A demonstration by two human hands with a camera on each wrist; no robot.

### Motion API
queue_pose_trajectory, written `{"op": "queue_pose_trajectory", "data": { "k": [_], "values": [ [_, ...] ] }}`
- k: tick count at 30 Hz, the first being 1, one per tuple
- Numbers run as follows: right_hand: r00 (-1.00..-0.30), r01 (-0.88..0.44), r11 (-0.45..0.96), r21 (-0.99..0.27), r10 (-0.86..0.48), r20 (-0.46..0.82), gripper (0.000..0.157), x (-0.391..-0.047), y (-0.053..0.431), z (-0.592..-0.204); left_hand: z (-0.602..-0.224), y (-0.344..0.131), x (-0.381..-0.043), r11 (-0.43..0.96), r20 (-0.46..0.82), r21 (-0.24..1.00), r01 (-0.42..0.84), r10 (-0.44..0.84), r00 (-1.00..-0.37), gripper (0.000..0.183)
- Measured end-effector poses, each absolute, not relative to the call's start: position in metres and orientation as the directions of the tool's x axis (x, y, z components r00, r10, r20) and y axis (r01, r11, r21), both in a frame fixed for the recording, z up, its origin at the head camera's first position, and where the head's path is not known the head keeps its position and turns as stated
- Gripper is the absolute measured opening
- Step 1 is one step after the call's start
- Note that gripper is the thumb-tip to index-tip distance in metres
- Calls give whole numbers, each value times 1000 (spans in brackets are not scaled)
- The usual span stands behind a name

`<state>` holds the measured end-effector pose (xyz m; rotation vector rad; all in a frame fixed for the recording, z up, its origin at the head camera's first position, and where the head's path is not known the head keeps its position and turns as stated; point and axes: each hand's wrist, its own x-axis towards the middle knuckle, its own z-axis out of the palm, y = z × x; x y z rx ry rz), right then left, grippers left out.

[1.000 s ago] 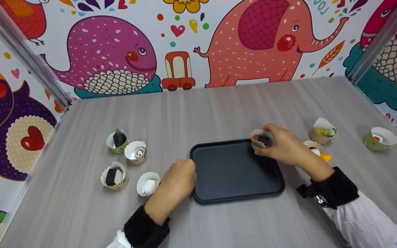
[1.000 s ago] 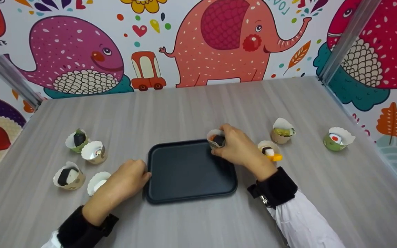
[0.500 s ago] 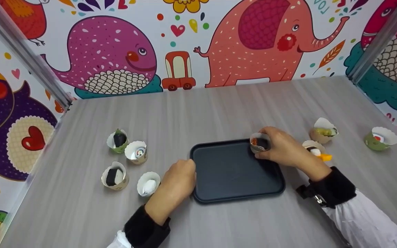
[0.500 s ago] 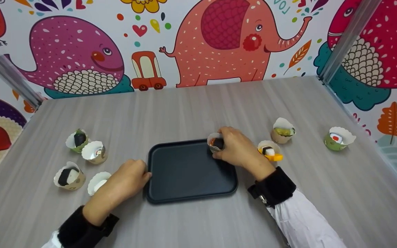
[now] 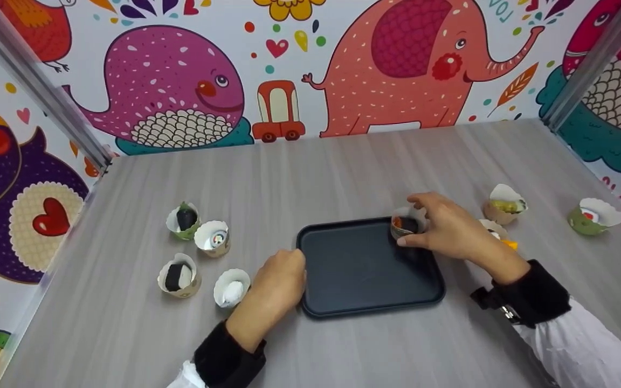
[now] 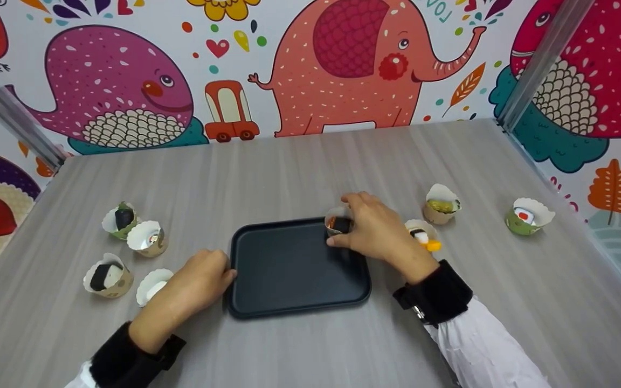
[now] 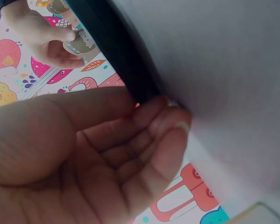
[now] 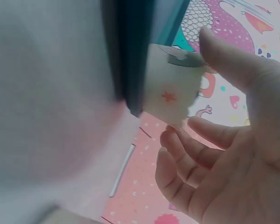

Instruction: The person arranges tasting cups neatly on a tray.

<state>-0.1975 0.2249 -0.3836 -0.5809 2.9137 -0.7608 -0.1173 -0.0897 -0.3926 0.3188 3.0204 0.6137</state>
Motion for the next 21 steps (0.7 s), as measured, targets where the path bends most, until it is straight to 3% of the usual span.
{"op": "queue_pose_trajectory", "data": {
  "k": [15, 21],
  "values": [
    [-943, -333, 837, -434, -292, 161, 88, -172, 258, -356, -393, -90, -117, 899, 11, 386, 209, 222, -975, 14],
    [-962, -273, 837, -474, -242, 127, 95, -161, 282, -351, -393, -90, -118, 901, 0, 385, 198, 214, -977, 14]
  ]
}}
